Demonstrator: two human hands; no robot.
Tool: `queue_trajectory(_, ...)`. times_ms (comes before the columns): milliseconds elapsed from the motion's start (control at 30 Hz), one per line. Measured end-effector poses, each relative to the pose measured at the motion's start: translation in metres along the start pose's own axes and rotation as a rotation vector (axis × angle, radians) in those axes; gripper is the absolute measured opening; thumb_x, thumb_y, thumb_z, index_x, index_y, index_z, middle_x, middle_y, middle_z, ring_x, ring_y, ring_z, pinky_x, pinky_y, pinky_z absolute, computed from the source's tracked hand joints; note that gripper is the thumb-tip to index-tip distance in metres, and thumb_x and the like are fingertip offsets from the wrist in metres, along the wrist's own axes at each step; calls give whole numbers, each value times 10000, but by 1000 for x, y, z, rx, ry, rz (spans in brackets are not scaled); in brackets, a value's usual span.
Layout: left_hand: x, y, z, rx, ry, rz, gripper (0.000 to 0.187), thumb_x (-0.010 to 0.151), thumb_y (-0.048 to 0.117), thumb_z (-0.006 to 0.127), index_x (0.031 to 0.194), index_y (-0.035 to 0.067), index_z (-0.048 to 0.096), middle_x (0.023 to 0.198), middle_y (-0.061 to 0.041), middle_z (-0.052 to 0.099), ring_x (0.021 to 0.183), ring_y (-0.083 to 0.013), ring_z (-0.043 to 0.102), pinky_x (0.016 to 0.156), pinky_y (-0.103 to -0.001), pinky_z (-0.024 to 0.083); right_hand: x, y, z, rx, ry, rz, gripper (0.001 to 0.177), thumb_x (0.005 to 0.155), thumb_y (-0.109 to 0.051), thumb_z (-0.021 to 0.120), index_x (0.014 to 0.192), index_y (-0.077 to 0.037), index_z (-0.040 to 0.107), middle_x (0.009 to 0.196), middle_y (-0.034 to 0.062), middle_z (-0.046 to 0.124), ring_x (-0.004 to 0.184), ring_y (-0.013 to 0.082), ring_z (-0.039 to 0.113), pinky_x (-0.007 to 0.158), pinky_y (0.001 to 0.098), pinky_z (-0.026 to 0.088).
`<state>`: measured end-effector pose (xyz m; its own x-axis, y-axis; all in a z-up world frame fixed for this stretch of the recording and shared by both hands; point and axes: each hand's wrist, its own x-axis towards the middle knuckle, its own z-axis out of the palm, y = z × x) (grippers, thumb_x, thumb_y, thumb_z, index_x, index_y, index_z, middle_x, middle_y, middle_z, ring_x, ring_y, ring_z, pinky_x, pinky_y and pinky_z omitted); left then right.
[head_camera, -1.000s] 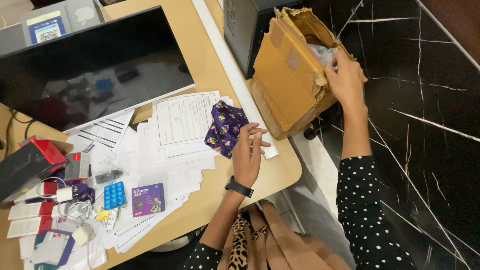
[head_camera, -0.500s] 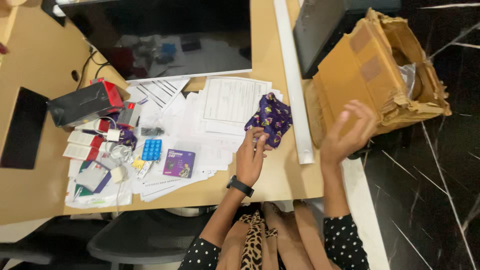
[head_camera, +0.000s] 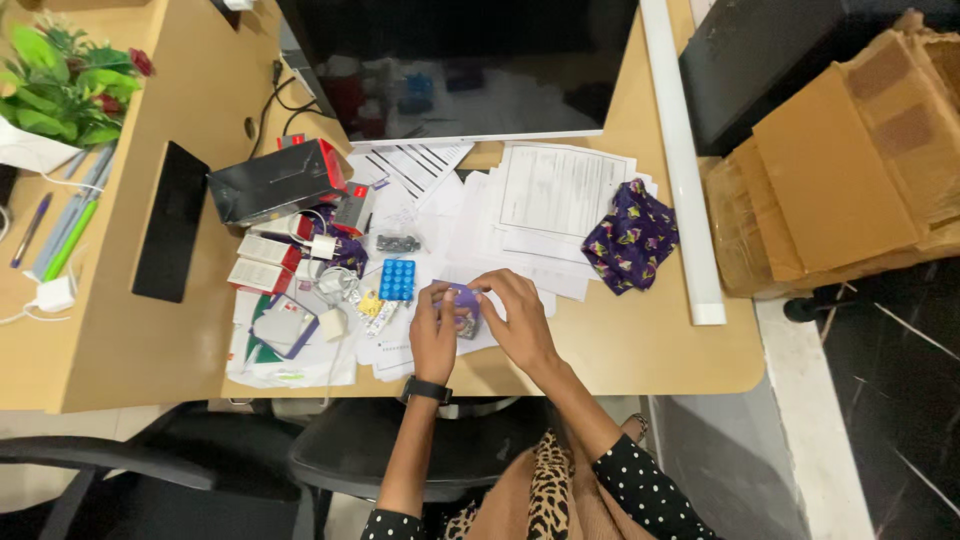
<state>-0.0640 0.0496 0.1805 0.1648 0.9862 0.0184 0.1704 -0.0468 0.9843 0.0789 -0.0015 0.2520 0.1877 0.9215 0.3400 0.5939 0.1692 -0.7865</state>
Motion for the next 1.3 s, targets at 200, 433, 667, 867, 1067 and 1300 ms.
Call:
queue_trajectory(200, 26, -53, -103, -32, 39, -80, 336, 1047, 255, 524, 1265, 2, 557, 1168, -148, 687, 848, -193, 771, 621, -284, 609, 14, -49, 94, 121, 13, 153, 171, 916, -63, 618, 1067, -65, 696, 1039, 113, 683, 973, 297, 668, 868, 417, 512)
queue_trajectory(433, 54, -100, -166, -76, 59, -99, 331, 1035, 254, 534, 1246, 2, 574, 1157, -141, 699, 860, -190, 775, 623, -287, 623, 32, -66, 177, 35, 37, 0, 174, 870, -35, 653, 1041, -45, 685, 995, 148, 690, 985, 335, 673, 858, 442, 512)
queue_trajectory(667, 62, -115, -199, -85, 50, -93, 337, 1033, 266, 549, 1245, 5, 582, 1140, -137, 706, 839, -191, 768, 624, -290, 618, 36, -71, 221, 8, -1, 75, 183, 867, -35, 681, 1050, -34, 689, 1003, 159, 674, 953, 335, 680, 813, 428, 529)
queue_trajectory(867, 70, -131, -216, -81, 77, -92, 328, 1025, 251, 558, 1239, 3, 582, 1128, -143, 705, 832, -193, 765, 612, -297, 619, 36, -67, 235, -28, -60, 71, 182, 867, -32, 686, 1048, -44, 702, 1032, 141, 683, 954, 317, 682, 817, 414, 537)
queue_trajectory(1067, 82, -160, -212, 32, 52, -109, 322, 1005, 233, 572, 1242, 14, 586, 1143, -144, 710, 839, -194, 766, 621, -315, 614, 31, -46, 237, -114, -55, 102, 193, 867, -57, 706, 1060, -47, 705, 1041, 142, 679, 978, 326, 672, 833, 427, 533)
queue_trajectory(1300, 89, -200, -229, 221, 74, -14, 297, 986, 200, 617, 1221, 19, 631, 1099, -156, 725, 882, -273, 726, 789, -388, 566, 15, -5, 244, -219, -52, 279, 224, 852, -93, 733, 1073, -77, 708, 1039, 142, 669, 961, 313, 672, 826, 442, 526)
